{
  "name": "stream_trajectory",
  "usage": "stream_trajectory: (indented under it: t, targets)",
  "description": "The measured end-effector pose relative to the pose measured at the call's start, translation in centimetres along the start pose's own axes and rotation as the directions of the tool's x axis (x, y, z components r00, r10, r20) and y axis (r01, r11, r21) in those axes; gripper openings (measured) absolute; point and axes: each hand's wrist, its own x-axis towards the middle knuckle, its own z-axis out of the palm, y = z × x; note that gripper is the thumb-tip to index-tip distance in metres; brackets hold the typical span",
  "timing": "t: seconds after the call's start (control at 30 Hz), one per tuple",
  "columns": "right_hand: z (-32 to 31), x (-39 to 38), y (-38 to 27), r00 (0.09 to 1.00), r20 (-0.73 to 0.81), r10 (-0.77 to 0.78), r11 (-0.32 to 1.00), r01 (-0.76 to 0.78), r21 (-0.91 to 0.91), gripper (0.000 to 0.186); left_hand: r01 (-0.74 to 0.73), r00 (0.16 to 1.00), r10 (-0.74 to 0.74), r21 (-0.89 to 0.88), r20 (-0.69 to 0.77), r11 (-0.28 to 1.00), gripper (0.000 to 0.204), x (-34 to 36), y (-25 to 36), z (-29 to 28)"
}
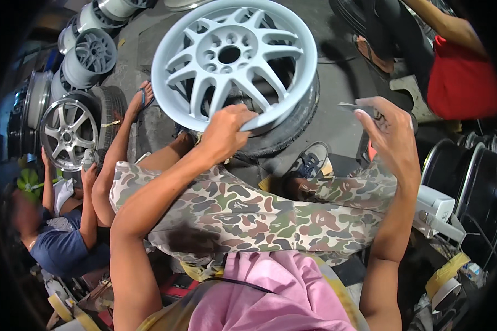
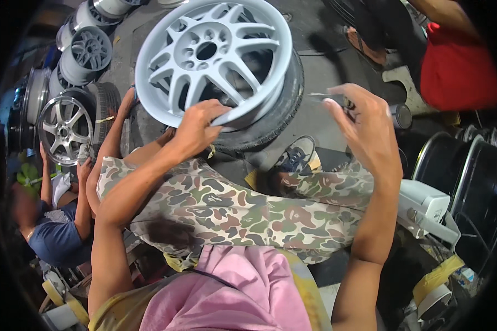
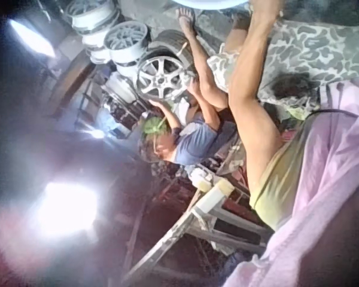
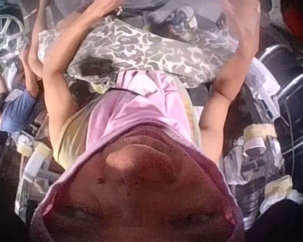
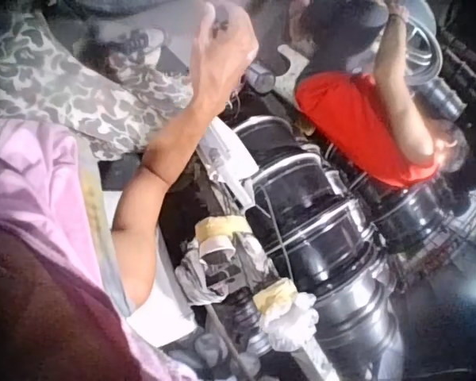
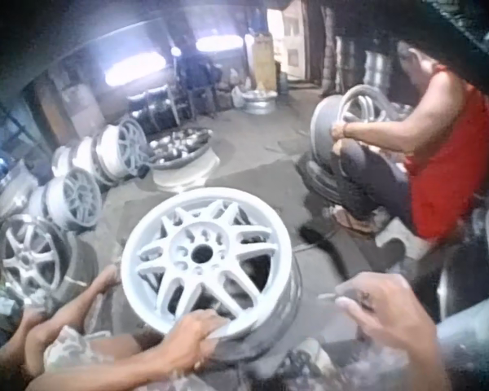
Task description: The person cleans and sands the edges of a white wheel rim by hand using a piece of sandpaper and a small tool, then opens a tool case to retrieve items.
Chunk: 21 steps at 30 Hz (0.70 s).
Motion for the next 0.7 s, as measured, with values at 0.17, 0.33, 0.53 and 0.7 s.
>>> stream_trajectory:
  t: [0.17, 0.33, 0.53, 0.7]
  targets:
    - [-0.6, 0.1, 0.7, 0.998, -0.025, 0.055, 0.998, -0.055, 0.019, 0.022, -0.054, 0.998, 0.049, 0.144, 0.038, 0.988, 0.042, -0.6, -0.2, 2.0]
    - [-0.4, -0.1, 0.0, 1.0, -0.018, 0.001, 1.0, -0.001, -0.017, 0.024, -0.05, 0.998, 0.054, 0.19, -0.021, 0.981, 0.04, -1.0, 1.1, 2.7]
    - [-0.3, 0.1, -1.2, 0.999, -0.03, -0.039, 0.998, 0.038, -0.053, 0.027, -0.068, 0.998, 0.07, 0.302, 0.003, 0.951, 0.049, -2.5, 3.0, 3.8]
    - [-1.4, 0.0, -2.6, 0.99, -0.103, -0.093, 0.994, 0.098, 0.046, 0.027, -0.145, 0.989, 0.132, 0.507, 0.062, 0.85, 0.059, -4.6, 3.5, 3.3]
